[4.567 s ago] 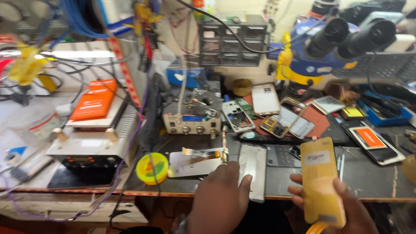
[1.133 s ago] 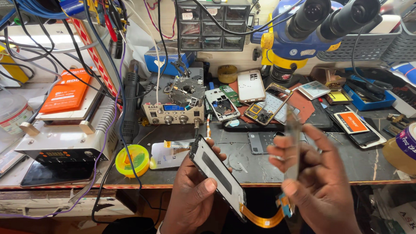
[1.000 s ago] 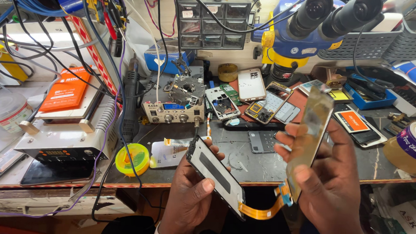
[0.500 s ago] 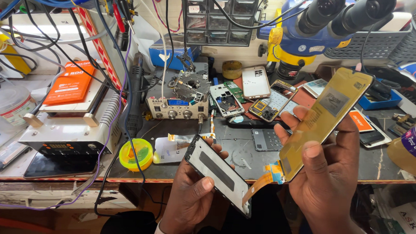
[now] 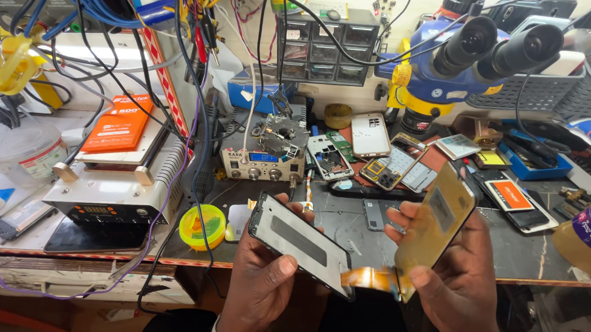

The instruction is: The person handles a smartphone chassis and a new battery, then places the battery into the chassis and aligns the back cover. The person repeatedly fits and removes the back cover to check alignment while holding the phone with both hands.

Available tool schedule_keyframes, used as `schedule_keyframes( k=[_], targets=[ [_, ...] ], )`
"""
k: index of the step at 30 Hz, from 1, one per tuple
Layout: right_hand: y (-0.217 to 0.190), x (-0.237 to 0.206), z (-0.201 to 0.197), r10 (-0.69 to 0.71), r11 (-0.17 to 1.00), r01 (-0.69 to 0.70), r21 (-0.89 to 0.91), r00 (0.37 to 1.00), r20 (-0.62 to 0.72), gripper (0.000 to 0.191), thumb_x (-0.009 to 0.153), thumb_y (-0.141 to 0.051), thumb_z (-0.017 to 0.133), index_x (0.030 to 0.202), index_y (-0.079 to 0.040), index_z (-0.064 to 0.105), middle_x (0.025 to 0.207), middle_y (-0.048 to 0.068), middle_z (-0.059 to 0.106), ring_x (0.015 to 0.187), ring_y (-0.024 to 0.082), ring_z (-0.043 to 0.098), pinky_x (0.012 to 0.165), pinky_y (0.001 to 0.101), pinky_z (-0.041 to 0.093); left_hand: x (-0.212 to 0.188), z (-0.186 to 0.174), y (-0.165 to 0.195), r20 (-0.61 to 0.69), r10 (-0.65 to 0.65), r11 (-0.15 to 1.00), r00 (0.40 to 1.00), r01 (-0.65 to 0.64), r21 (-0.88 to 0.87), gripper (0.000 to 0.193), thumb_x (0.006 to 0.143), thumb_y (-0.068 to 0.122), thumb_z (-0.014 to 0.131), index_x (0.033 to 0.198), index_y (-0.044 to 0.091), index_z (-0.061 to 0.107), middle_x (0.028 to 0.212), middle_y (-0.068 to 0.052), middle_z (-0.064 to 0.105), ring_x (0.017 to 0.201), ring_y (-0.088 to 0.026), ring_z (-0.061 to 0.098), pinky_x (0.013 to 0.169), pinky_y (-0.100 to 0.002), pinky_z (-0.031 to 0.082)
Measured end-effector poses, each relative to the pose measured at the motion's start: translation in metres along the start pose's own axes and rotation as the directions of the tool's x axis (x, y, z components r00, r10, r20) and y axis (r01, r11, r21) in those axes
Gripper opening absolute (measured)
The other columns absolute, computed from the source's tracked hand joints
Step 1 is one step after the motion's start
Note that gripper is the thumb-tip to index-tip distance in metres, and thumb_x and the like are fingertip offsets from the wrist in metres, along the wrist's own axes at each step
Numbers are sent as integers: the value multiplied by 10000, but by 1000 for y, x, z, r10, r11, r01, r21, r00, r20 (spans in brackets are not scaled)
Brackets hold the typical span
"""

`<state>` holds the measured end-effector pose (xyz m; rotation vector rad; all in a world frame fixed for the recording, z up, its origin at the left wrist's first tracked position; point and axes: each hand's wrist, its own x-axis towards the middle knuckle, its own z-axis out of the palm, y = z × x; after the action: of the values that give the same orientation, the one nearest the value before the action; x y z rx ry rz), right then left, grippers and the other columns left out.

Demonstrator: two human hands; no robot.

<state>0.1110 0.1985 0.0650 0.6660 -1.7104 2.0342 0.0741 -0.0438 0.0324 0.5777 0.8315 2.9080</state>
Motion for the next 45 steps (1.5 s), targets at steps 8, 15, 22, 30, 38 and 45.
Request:
schedule_keyframes(
  k=[8, 15, 22, 30, 38, 45],
  targets=[
    [-1, -6, -4, 2, 995, 0, -99, 1000, 24, 1055, 865, -295, 828, 1606, -55, 117, 1474, 290, 486, 1396, 423, 536, 1163, 567, 453, 1, 7, -1, 10, -41, 998, 999, 41, 46, 952, 716, 51, 896, 1510, 14, 373, 1376, -153, 555, 1296, -318, 577, 1101, -529, 501],
    [3, -5, 5, -14, 1000, 14, -2, 999, 33, 1147, 826, -339, 887, 1626, -69, 111, 1488, 289, 479, 1402, 431, 531, 1186, 580, 439, 2, 11, -7, 48, -67, 992, 997, 62, 110, 990, 681, 87, 939, 1495, -15, 385, 1389, -141, 548, 1330, -281, 570, 1123, -490, 509],
    [0, -1, 9, 116, 993, -115, -15, 983, 141, 1244, 798, -325, 888, 1648, -119, 4, 1483, 308, 489, 1393, 395, 538, 1132, 546, 476, -2, 17, 0, 81, -145, 976, 986, 128, 178, 1035, 637, 110, 974, 1488, 9, 393, 1364, -158, 584, 1248, -266, 619, 1046, -466, 559],
    [2, 1, 11, 168, 986, -163, -43, 969, 182, 1256, 789, -349, 879, 1650, -130, -9, 1479, 302, 502, 1363, 376, 571, 1082, 519, 541, -1, 23, 3, 92, -193, 971, 977, 177, 160, 1029, 624, 117, 994, 1461, -7, 410, 1342, -135, 574, 1220, -259, 639, 1022, -457, 576],
    [11, -4, 13, 245, 968, -249, -20, 932, 268, 1126, 790, -259, 903, 1619, -93, 159, 1527, 222, 479, 1392, 341, 523, 1052, 485, 512, -4, 17, -8, 114, -162, 982, 980, 150, 112, 1001, 672, 152, 986, 1475, 11, 406, 1340, -132, 591, 1228, -264, 642, 1050, -450, 568],
    [16, -4, 16, 215, 975, -179, -133, 914, 344, 785, 834, -199, 868, 1477, 3, 465, 1558, 199, 487, 1457, 308, 491, 1153, 452, 447, -8, 12, -22, 146, -162, 986, 976, 155, 62, 1010, 732, 123, 948, 1553, 1, 371, 1342, -126, 616, 1201, -243, 655, 1037, -406, 563]
  ],
)
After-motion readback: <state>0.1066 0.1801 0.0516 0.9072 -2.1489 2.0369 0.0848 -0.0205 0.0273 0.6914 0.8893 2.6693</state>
